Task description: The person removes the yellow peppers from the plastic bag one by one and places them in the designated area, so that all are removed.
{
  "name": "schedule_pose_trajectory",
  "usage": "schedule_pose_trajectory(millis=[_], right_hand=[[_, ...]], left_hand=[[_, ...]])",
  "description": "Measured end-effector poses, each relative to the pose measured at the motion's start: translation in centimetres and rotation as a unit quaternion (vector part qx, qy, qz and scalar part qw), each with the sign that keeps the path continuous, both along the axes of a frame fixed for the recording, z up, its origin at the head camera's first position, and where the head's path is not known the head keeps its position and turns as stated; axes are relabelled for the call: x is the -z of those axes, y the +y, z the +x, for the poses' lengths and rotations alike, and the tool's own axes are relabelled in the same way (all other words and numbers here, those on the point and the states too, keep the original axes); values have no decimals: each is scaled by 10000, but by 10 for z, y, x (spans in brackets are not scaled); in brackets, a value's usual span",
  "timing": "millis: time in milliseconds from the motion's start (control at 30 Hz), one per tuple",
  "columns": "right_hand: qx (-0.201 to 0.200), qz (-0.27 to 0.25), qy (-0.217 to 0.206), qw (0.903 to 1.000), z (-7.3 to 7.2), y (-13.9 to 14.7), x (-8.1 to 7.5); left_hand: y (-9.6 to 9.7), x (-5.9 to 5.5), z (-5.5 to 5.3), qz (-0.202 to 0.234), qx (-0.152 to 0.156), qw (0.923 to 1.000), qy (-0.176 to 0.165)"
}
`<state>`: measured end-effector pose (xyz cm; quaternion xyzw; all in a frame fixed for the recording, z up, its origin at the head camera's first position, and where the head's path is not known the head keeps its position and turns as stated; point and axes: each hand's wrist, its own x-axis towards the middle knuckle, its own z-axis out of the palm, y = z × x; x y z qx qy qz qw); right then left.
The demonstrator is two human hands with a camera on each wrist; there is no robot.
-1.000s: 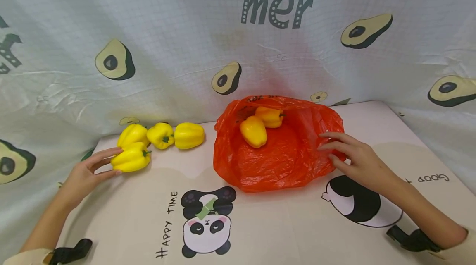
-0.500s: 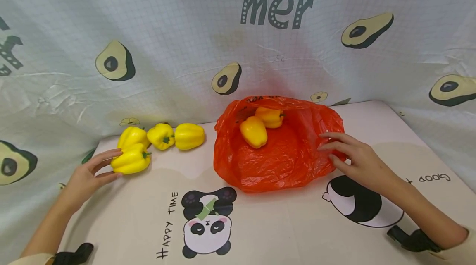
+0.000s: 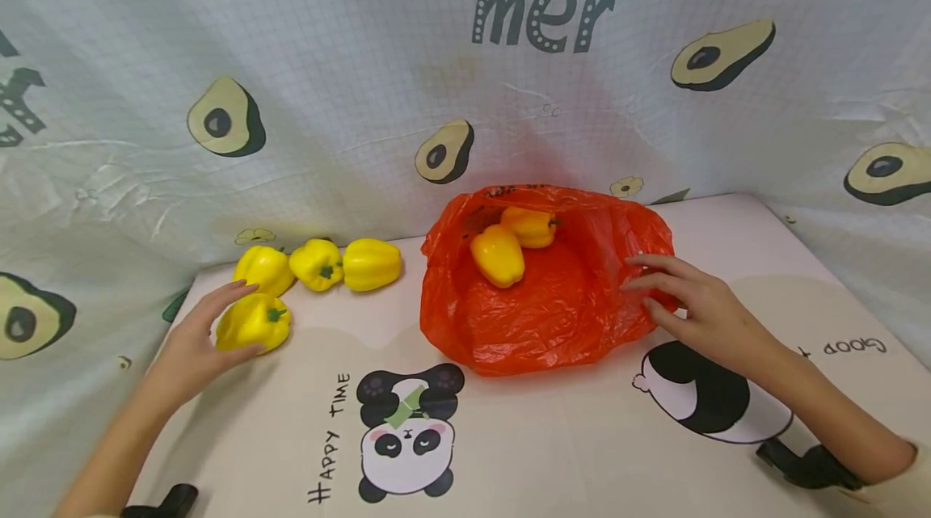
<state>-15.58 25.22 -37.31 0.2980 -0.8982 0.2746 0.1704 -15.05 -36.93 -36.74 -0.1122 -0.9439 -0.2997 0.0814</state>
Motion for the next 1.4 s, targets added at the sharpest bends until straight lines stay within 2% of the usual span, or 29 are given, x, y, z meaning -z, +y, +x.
schedule_pose_trajectory(millis=[167,267,567,800,1033,1400], right_hand=[[-4,-16,-26,10000,2,2,2],[27,-4,-36,10000,2,3,3],[34,14,-64,10000,3,5,4],[45,31,-51,10000,3,5,5],[-7,25,44,10000,1,5,4],[-55,45,103,9999,0,3,2]], left_hand=[[29,-3,2,-175,268,9964,782],[43,-6,3,-161,484,9933,1039],[74,-17,6,-228,720,9908,1121],[86,-22,7,-337,958,9879,1171],[97,-24,10,-486,1018,9862,1216],[127,-34,18,-255,1520,9748,1614]])
